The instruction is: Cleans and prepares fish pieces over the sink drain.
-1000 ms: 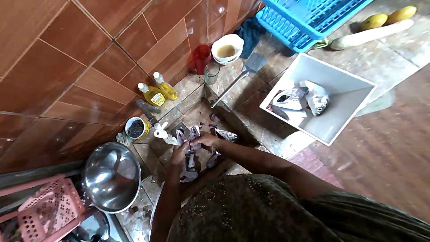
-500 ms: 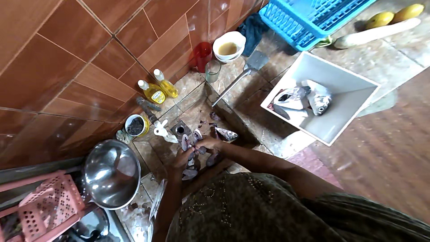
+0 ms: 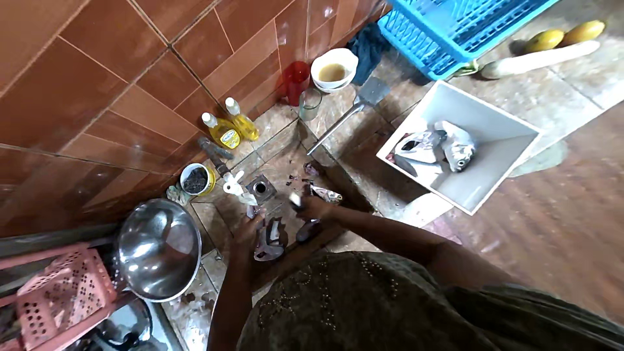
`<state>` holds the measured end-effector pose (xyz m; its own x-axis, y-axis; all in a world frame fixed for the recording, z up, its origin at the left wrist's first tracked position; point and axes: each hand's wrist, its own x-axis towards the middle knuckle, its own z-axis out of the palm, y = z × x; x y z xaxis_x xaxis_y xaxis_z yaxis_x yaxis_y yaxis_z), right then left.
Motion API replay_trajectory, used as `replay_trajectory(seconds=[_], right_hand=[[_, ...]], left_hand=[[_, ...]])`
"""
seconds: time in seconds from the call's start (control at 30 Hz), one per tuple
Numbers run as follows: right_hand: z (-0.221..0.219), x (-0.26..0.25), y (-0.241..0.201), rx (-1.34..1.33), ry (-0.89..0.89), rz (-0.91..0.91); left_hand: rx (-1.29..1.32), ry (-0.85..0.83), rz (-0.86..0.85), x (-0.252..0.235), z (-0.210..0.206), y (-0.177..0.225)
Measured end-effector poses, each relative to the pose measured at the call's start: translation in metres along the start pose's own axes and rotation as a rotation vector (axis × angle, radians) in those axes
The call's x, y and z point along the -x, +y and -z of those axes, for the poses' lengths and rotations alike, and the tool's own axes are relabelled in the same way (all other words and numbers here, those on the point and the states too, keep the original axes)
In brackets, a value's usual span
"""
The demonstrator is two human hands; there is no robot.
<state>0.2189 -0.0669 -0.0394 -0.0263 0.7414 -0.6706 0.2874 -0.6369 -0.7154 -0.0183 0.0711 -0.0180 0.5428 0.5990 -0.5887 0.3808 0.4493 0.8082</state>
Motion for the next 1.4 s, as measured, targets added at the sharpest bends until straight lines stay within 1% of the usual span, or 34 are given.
replay_trajectory(seconds=[0.03, 0.1, 0.13, 0.17, 0.2, 0.27, 0.33, 0.37, 0.4, 0.47, 0.53, 0.57, 0.63, 0.73, 0.8, 0.83, 0.9, 0.97, 1.0, 1.07, 1.13, 1.2, 1.3, 1.4], right_hand=[[-0.007, -0.008, -0.002, 0.154, -0.020, 0.010], [-0.015, -0.018, -0.007, 0.396, -0.066, 0.053], [-0.015, -0.020, -0.011, 0.426, -0.051, 0.086], [-0.013, -0.022, -0.014, 0.375, -0.020, 0.124], [-0.009, -0.022, -0.020, 0.256, 0.013, 0.163], [-0.003, -0.028, -0.032, -0.143, 0.059, 0.195], [0.001, -0.030, -0.042, -0.584, -0.003, 0.173], [0.002, -0.030, -0.046, -0.738, -0.046, 0.153], [0.001, -0.029, -0.048, -0.847, -0.066, 0.125], [-0.001, -0.029, -0.049, -0.956, -0.088, 0.092], [-0.006, -0.026, -0.049, -1.018, -0.036, 0.092], [-0.009, -0.026, -0.048, -1.032, 0.006, 0.090], [-0.011, -0.024, -0.044, -1.057, 0.065, 0.078], [-0.006, -0.027, -0.032, -1.121, 0.086, 0.091], [-0.002, -0.028, -0.027, -1.125, 0.073, 0.115], [-0.001, -0.028, -0.026, -1.115, 0.066, 0.139], [0.000, -0.028, -0.027, -1.093, 0.045, 0.196], [0.002, -0.027, -0.027, -0.996, 0.037, 0.234], [0.003, -0.027, -0.028, -0.884, 0.058, 0.247], [0.004, -0.029, -0.028, -0.572, 0.133, 0.281], [0.006, -0.029, -0.030, -0.327, 0.217, 0.336], [0.007, -0.027, -0.033, -0.124, 0.306, 0.432], [0.002, -0.029, -0.030, 0.180, 0.454, 0.627], [-0.004, -0.032, -0.025, 0.366, 0.618, 0.767]], left_hand=[[0.042, -0.046, -0.003, -0.005, -0.005, 0.001], [0.059, -0.061, 0.016, -0.011, -0.012, 0.003], [0.037, -0.044, 0.025, -0.013, -0.013, 0.004], [0.000, -0.030, 0.029, -0.015, -0.013, 0.003], [-0.053, -0.025, 0.028, -0.016, -0.011, 0.003], [-0.242, -0.029, 0.021, -0.017, -0.012, 0.009], [-0.567, -0.016, 0.014, -0.015, -0.021, 0.026], [-0.713, -0.004, -0.006, -0.013, -0.028, 0.036], [-0.834, 0.018, -0.030, -0.011, -0.036, 0.043], [-0.996, 0.091, -0.075, -0.009, -0.052, 0.051], [-1.031, 0.116, -0.110, -0.009, -0.061, 0.049], [-0.983, 0.104, -0.119, -0.009, -0.063, 0.047], [-0.745, 0.056, -0.136, -0.011, -0.057, 0.039], [-0.160, -0.032, -0.183, -0.015, -0.042, 0.020], [0.110, -0.078, -0.162, -0.016, -0.040, 0.012], [0.170, -0.082, -0.109, -0.015, -0.040, 0.011], [0.177, -0.043, -0.011, -0.013, -0.043, 0.016], [0.099, -0.009, -0.012, -0.013, -0.045, 0.018], [0.048, 0.006, -0.043, -0.013, -0.045, 0.018], [-0.026, 0.020, -0.090, -0.014, -0.045, 0.018], [-0.087, 0.035, -0.089, -0.013, -0.046, 0.020], [-0.129, 0.047, -0.075, -0.011, -0.046, 0.023], [-0.175, 0.104, -0.059, -0.009, -0.046, 0.022], [-0.191, 0.154, -0.003, -0.008, -0.048, 0.024]])
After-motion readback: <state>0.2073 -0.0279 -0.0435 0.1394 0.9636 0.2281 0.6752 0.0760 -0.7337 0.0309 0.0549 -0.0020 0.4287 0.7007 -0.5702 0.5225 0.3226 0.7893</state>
